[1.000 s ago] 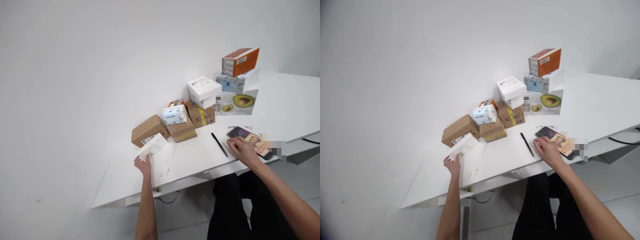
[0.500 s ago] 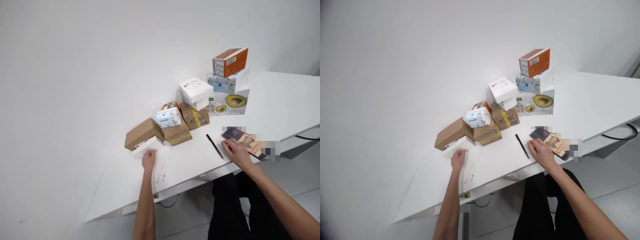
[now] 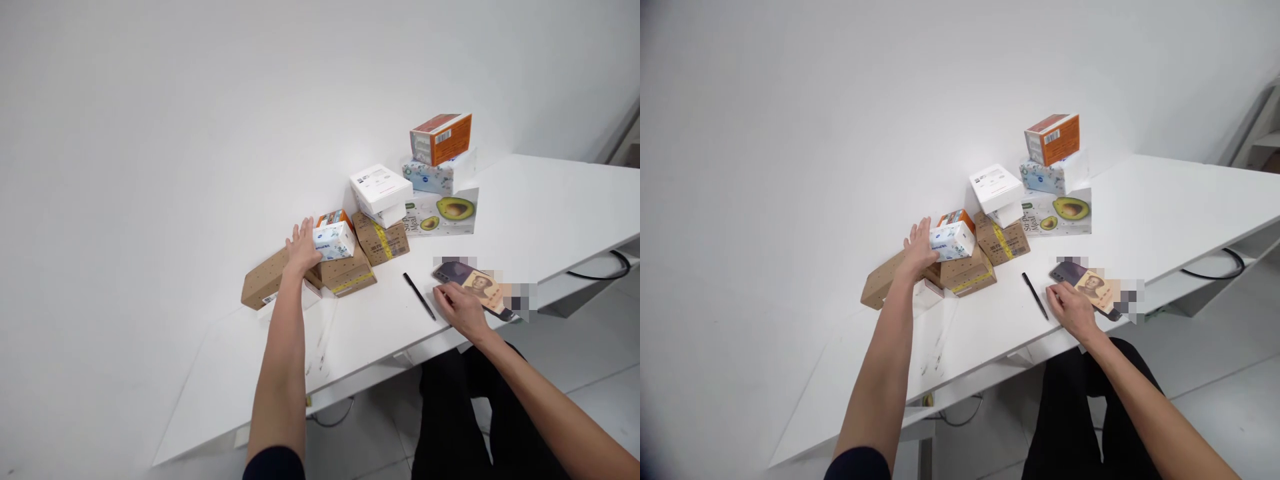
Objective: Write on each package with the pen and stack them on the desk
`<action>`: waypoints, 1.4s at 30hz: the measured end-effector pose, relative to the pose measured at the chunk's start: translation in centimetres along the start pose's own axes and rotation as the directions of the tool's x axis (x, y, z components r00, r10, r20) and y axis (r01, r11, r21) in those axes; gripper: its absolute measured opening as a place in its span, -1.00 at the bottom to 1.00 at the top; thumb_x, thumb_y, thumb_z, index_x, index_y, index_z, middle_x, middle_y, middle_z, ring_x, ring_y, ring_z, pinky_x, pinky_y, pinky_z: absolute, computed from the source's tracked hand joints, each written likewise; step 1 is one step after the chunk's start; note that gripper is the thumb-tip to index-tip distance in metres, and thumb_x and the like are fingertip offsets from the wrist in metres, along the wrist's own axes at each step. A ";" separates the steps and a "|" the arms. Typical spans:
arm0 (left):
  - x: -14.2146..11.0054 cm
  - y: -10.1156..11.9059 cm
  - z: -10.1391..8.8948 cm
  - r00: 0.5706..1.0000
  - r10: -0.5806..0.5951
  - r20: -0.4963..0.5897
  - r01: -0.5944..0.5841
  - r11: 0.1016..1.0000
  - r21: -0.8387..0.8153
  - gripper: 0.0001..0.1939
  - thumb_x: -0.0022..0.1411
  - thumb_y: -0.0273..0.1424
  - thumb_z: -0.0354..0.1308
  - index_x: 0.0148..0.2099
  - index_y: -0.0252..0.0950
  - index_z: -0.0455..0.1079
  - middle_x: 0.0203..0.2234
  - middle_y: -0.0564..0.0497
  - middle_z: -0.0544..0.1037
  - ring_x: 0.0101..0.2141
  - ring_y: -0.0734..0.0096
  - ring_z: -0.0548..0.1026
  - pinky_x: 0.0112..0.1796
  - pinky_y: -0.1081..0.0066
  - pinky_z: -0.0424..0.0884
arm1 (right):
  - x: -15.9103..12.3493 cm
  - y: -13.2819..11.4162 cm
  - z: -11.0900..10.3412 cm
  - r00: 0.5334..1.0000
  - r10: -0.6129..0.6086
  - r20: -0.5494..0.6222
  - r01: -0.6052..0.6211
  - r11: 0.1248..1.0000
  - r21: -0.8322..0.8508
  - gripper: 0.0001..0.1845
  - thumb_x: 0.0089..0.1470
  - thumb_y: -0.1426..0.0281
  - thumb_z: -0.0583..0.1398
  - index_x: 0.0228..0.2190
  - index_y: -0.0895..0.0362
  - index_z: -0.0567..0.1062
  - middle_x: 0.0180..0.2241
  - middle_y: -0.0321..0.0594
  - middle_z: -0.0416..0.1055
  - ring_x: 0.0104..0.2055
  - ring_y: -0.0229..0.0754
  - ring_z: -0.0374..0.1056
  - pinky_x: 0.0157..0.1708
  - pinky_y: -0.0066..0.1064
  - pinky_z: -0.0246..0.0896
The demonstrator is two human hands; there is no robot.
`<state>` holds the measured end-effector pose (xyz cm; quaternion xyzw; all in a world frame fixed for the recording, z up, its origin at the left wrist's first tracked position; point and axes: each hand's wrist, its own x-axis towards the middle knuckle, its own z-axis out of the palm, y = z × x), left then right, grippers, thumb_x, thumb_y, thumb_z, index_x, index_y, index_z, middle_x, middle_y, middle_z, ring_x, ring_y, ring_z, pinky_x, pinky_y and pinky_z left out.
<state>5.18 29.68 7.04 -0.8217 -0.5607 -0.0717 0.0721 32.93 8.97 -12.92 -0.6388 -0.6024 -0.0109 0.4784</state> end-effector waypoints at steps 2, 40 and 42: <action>0.8 0.1 -0.1 0.995 0.000 0.104 -0.001 1.000 0.008 0.05 -0.09 -0.52 0.15 0.35 -0.17 -0.37 0.29 -0.14 -0.04 0.28 -0.17 -0.22 0.10 -0.26 -0.20 | 0.0 0.0 0.1 1.000 0.000 -0.015 0.000 1.000 -0.015 -0.67 0.19 0.27 0.01 -0.48 0.12 0.45 -0.52 -0.16 0.40 -0.53 -0.21 0.31 -0.51 -0.40 0.14; -27.4 6.0 10.7 0.768 -0.569 0.294 0.395 0.059 -0.917 -0.27 0.12 0.15 -0.05 0.00 -0.39 0.42 -0.15 -0.21 0.50 -0.30 0.31 0.47 -0.33 0.35 0.42 | -2.9 -9.9 -0.5 0.925 0.163 0.343 -0.273 0.914 0.301 -0.65 0.17 0.15 0.02 -0.26 0.09 0.49 -0.26 -0.12 0.47 -0.32 -0.12 0.40 -0.28 -0.31 0.27; -26.9 6.8 10.3 0.788 -0.571 0.229 0.371 0.144 -0.917 -0.38 0.12 0.07 0.03 -0.04 -0.35 0.43 -0.13 -0.18 0.51 -0.19 0.24 0.47 -0.26 0.33 0.42 | -3.1 -11.2 -0.1 0.905 0.160 0.393 -0.288 0.912 0.292 -0.59 0.18 0.14 -0.01 -0.14 0.11 0.46 -0.21 -0.08 0.45 -0.24 -0.07 0.40 -0.23 -0.26 0.29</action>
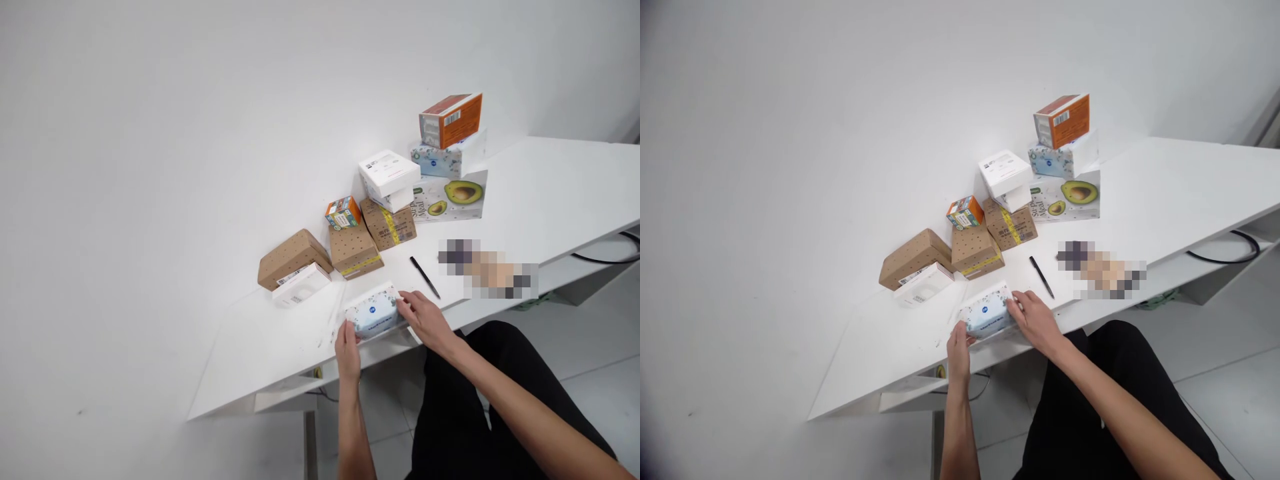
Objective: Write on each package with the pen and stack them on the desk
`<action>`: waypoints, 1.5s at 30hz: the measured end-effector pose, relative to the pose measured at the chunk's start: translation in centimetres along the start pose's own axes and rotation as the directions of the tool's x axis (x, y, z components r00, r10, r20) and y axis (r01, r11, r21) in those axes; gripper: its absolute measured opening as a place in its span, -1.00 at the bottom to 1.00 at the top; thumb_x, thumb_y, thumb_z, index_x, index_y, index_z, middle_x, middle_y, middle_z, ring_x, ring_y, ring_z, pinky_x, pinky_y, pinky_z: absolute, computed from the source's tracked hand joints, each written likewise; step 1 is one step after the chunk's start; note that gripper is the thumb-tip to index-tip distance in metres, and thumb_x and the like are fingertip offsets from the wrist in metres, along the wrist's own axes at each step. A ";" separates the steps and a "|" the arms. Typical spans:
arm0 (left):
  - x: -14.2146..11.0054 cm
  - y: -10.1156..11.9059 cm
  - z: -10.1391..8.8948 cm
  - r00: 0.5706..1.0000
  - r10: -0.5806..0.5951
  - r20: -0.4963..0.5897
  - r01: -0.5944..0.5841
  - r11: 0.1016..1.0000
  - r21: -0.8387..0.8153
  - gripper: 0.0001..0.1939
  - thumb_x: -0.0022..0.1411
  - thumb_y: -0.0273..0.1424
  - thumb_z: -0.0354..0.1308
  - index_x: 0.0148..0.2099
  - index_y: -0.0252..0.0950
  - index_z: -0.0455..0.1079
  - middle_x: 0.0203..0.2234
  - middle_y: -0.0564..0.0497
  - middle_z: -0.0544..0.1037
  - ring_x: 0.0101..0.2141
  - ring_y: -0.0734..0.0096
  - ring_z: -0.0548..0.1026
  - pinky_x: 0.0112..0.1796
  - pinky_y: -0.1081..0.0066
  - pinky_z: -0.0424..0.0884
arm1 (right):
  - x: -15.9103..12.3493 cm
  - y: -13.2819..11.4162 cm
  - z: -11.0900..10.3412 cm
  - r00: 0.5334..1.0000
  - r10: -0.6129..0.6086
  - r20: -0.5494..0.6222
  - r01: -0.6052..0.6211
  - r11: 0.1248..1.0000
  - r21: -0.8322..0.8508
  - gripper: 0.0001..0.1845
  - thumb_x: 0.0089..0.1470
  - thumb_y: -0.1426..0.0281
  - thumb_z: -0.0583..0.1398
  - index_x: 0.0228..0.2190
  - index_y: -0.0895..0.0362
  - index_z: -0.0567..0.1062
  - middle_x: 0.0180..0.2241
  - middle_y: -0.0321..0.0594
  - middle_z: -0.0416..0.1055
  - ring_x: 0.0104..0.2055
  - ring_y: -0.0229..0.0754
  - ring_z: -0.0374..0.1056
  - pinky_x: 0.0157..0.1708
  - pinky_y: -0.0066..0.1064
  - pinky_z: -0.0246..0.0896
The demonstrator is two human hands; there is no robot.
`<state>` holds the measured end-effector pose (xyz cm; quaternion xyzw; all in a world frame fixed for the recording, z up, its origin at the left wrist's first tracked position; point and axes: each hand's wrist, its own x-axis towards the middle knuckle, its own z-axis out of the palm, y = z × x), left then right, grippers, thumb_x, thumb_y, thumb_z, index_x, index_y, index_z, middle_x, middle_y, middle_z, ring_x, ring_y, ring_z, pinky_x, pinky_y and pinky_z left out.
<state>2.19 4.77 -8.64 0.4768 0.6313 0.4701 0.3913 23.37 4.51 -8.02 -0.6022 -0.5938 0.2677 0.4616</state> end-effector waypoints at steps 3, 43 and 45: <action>-0.7 0.2 0.8 0.993 0.111 -0.046 -0.114 0.992 -0.059 -0.52 0.08 -0.12 0.17 -0.02 -0.30 0.40 -0.09 -0.13 0.51 -0.07 0.20 0.44 -0.12 0.32 0.38 | -0.3 0.1 0.6 0.999 -0.051 -0.009 0.051 0.997 0.065 -0.58 0.18 0.22 -0.03 0.01 0.10 0.35 -0.05 -0.05 0.39 -0.04 -0.03 0.33 -0.19 -0.25 0.30; -1.9 -2.5 1.1 0.969 0.238 -0.072 -0.248 0.923 -0.293 -0.55 0.06 -0.40 0.17 0.05 -0.23 0.31 0.02 -0.13 0.40 0.07 0.17 0.34 0.04 0.20 0.26 | -2.6 1.5 0.6 0.992 0.087 0.094 -0.125 0.830 0.543 -0.64 0.14 0.12 0.06 -0.13 0.07 0.37 -0.05 -0.11 0.39 -0.08 -0.08 0.34 -0.11 -0.28 0.27; -2.5 -1.0 0.9 0.921 0.380 -0.085 -0.389 0.902 -0.189 -0.57 0.10 -0.38 0.16 0.06 -0.20 0.32 0.13 -0.13 0.26 0.16 0.12 0.22 0.10 0.17 0.19 | -2.8 1.1 0.8 0.982 0.124 0.145 -0.185 0.805 0.563 -0.62 0.15 0.10 0.03 -0.12 0.07 0.37 -0.17 -0.14 0.43 -0.13 -0.09 0.35 -0.15 -0.29 0.29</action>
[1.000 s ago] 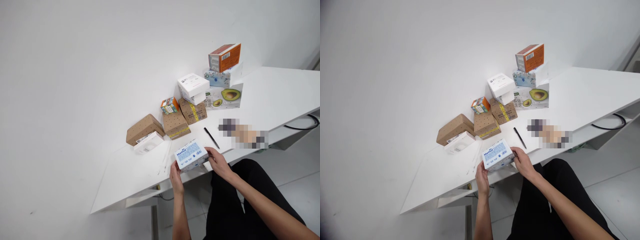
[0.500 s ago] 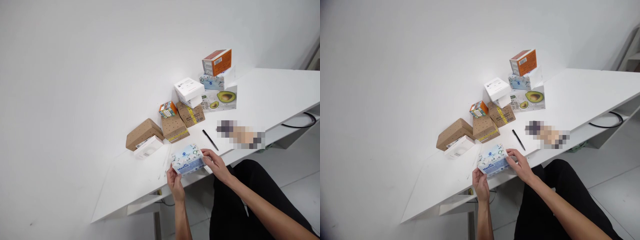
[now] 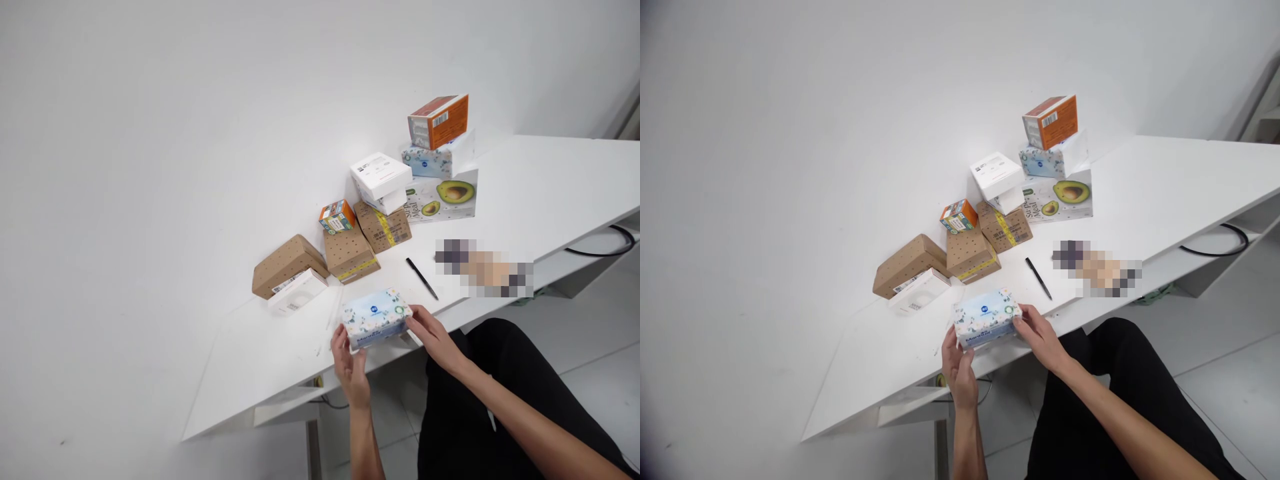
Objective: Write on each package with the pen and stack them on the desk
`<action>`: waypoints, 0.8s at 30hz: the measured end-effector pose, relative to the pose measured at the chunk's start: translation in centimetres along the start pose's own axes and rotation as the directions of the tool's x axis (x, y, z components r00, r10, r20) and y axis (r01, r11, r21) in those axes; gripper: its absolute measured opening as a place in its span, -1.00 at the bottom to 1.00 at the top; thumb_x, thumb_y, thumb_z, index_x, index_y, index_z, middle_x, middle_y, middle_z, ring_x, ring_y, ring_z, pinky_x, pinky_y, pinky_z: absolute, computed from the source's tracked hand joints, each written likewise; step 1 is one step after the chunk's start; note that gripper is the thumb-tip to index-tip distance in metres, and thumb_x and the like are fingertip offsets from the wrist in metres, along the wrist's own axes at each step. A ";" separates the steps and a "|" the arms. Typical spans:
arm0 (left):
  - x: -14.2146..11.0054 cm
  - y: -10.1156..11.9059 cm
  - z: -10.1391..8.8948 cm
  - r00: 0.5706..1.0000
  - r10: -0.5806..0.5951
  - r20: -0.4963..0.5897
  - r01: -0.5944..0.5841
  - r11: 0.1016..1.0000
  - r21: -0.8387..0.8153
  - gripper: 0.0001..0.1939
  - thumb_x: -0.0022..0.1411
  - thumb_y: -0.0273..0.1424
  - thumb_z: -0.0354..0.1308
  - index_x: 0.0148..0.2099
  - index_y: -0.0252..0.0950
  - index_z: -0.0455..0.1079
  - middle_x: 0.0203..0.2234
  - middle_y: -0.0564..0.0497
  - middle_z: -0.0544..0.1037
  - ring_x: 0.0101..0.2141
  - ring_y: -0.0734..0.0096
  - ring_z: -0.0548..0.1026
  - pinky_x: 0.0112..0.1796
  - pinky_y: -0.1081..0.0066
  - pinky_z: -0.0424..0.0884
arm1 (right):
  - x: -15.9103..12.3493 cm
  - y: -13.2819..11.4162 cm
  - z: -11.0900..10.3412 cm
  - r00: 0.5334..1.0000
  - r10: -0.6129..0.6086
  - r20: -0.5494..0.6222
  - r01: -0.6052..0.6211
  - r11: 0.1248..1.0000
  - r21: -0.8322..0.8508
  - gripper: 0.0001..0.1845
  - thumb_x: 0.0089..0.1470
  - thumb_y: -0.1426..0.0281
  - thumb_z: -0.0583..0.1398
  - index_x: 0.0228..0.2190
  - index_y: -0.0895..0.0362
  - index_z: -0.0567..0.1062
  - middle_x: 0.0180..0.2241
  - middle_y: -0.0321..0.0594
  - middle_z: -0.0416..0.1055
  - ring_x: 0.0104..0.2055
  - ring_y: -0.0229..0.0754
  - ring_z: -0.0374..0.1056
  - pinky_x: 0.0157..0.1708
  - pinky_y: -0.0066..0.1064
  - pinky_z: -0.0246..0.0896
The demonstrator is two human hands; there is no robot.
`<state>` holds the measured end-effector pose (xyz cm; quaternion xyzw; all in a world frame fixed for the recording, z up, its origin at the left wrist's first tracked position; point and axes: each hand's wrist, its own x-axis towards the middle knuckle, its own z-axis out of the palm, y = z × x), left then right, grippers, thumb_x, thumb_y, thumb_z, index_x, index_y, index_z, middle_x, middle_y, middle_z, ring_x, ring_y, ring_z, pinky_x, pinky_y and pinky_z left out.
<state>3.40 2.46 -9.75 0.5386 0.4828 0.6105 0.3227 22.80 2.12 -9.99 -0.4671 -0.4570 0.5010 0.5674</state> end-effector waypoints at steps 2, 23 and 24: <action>0.1 1.9 0.2 0.992 0.121 0.031 -0.124 0.980 0.153 -0.60 0.12 -0.37 0.16 0.04 -0.19 0.35 0.19 -0.14 0.15 0.21 0.08 0.12 0.12 0.15 0.16 | -0.3 0.3 0.6 0.998 0.066 0.019 -0.067 0.996 0.052 -0.62 0.14 0.06 0.03 -0.22 0.08 0.40 -0.25 -0.18 0.43 -0.18 -0.11 0.35 -0.15 -0.28 0.29; 1.8 3.2 1.2 0.966 -0.254 -0.047 0.258 0.960 0.106 -0.39 0.29 -0.05 -0.15 0.31 -0.14 0.00 0.21 -0.12 0.19 0.16 0.19 0.24 0.02 0.29 0.30 | -2.5 1.0 2.6 0.941 0.317 0.114 -0.337 0.898 0.281 -0.53 0.08 -0.05 0.02 -0.46 0.11 0.32 -0.41 -0.25 0.41 -0.54 -0.27 0.34 -0.56 -0.41 0.23; 1.9 2.9 1.2 0.956 -0.290 -0.038 0.292 0.952 0.094 -0.41 0.29 -0.04 -0.16 0.29 -0.14 0.05 0.20 -0.10 0.22 0.16 0.21 0.24 0.01 0.31 0.31 | -2.5 0.8 2.7 0.946 0.311 0.092 -0.324 0.903 0.284 -0.56 0.09 -0.04 0.02 -0.41 0.09 0.31 -0.37 -0.25 0.40 -0.53 -0.27 0.35 -0.56 -0.40 0.25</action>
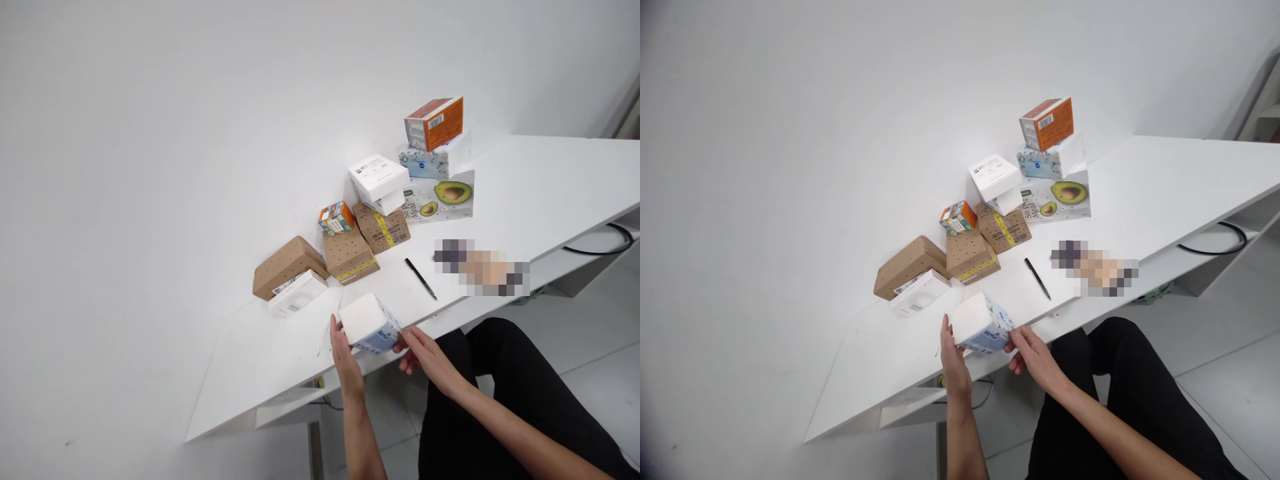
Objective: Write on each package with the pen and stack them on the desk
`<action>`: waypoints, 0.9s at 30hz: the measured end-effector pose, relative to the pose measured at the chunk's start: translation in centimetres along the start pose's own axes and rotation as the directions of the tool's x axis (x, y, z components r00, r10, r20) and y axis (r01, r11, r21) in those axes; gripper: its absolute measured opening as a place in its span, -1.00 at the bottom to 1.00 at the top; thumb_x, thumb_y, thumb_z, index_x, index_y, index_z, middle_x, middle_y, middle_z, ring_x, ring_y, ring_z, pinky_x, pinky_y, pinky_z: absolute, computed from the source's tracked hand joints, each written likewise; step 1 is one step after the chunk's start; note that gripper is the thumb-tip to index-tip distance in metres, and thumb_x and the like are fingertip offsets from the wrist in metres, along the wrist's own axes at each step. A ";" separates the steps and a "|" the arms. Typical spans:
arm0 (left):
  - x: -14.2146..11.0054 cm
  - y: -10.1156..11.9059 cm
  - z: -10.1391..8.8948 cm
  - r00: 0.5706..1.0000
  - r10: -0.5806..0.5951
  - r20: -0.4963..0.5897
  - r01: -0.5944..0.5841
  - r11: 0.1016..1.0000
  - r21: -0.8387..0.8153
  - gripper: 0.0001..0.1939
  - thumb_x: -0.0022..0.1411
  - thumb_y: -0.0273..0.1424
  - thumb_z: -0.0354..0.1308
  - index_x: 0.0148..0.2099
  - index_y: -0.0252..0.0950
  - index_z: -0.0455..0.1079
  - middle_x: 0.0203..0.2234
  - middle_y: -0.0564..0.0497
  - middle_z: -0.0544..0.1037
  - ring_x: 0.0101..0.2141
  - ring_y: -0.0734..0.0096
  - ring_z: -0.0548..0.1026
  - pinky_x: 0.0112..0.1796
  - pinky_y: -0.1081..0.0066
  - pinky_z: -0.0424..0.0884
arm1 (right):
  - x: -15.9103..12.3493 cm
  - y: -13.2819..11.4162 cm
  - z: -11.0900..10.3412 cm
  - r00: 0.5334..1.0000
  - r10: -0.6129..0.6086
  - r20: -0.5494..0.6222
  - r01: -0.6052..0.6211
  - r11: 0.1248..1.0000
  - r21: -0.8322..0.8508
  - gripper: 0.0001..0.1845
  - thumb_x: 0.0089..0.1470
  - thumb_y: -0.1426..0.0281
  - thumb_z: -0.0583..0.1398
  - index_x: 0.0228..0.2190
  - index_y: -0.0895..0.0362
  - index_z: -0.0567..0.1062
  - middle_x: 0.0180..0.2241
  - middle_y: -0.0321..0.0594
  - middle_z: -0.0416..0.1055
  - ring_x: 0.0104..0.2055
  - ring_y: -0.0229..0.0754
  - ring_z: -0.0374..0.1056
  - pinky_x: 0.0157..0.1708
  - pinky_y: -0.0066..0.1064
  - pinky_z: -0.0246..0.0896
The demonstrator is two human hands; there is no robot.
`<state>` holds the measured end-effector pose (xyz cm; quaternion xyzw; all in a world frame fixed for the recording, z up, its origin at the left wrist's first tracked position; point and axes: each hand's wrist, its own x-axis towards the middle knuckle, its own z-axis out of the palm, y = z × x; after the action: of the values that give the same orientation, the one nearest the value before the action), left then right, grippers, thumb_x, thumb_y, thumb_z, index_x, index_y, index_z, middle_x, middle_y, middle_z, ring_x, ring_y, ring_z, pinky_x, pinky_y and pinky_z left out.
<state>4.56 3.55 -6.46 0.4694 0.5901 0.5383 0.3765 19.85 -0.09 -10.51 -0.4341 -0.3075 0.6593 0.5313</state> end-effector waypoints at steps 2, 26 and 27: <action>0.2 -0.2 0.1 0.998 -0.035 0.061 0.035 0.999 -0.009 -0.43 0.27 -0.04 -0.11 0.24 -0.14 0.14 0.20 -0.07 0.24 0.17 0.21 0.23 0.01 0.33 0.31 | -0.1 -0.3 0.2 0.998 -0.027 -0.049 0.027 1.000 -0.004 -0.58 0.11 -0.02 0.01 -0.25 0.06 0.29 -0.35 -0.26 0.39 -0.53 -0.25 0.36 -0.56 -0.38 0.26; -2.3 -1.2 2.9 0.958 0.196 0.208 -0.238 0.950 0.200 -0.69 0.20 -0.23 0.11 -0.05 -0.22 0.44 0.11 -0.16 0.24 0.11 0.13 0.27 -0.02 0.26 0.36 | 1.6 -1.9 -3.1 0.913 -0.401 -0.078 0.267 0.729 -0.630 -0.57 0.20 0.15 -0.03 -0.05 0.07 0.43 -0.09 -0.11 0.40 -0.06 -0.07 0.35 -0.04 -0.21 0.24; -2.4 -1.1 3.1 0.957 0.199 0.211 -0.245 0.944 0.221 -0.69 0.21 -0.23 0.11 -0.04 -0.21 0.44 0.11 -0.15 0.24 0.10 0.13 0.27 -0.04 0.27 0.37 | 1.8 -2.4 -3.2 0.904 -0.423 -0.066 0.289 0.717 -0.634 -0.60 0.20 0.17 -0.02 -0.08 0.07 0.45 -0.10 -0.12 0.42 -0.07 -0.07 0.35 -0.06 -0.22 0.25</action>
<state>7.99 2.10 -8.08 0.6242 0.5571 0.4544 0.3058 23.64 2.06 -10.29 -0.5801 -0.5246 0.3600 0.5086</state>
